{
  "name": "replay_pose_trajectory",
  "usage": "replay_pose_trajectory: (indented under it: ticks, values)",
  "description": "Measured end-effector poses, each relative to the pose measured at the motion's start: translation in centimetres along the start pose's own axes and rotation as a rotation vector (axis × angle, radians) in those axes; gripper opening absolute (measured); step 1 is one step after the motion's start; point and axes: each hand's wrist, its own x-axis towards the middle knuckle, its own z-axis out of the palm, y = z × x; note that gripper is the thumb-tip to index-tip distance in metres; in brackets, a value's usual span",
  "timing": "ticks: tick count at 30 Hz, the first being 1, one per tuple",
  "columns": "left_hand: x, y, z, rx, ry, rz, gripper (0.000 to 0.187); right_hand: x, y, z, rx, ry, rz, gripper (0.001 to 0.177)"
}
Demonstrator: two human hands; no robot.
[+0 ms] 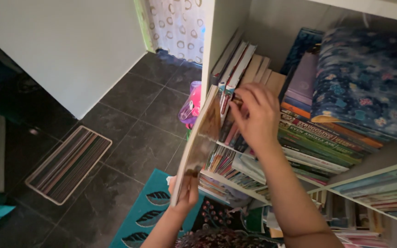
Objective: Organize and rearrange books on a white bookshelf.
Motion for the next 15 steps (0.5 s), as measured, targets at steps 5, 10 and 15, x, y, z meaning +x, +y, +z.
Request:
replay_pose_trajectory:
  ticks: [5, 10, 15]
  values:
    - [3.1, 3.9, -1.9, 0.021, -0.106, -0.148, 0.020, -0.1, 0.1, 0.1, 0.009, 0.010, -0.009, 0.029]
    - [1.7, 3.4, 0.4, -0.076, -0.026, -0.173, 0.019, -0.2, 0.1, 0.0, -0.012, 0.016, -0.024, 0.031]
    - [-1.6, -2.2, 5.6, -0.221, 0.093, -0.272, 0.011, -0.2, -0.1, -0.7, -0.003, -0.016, -0.021, 0.041]
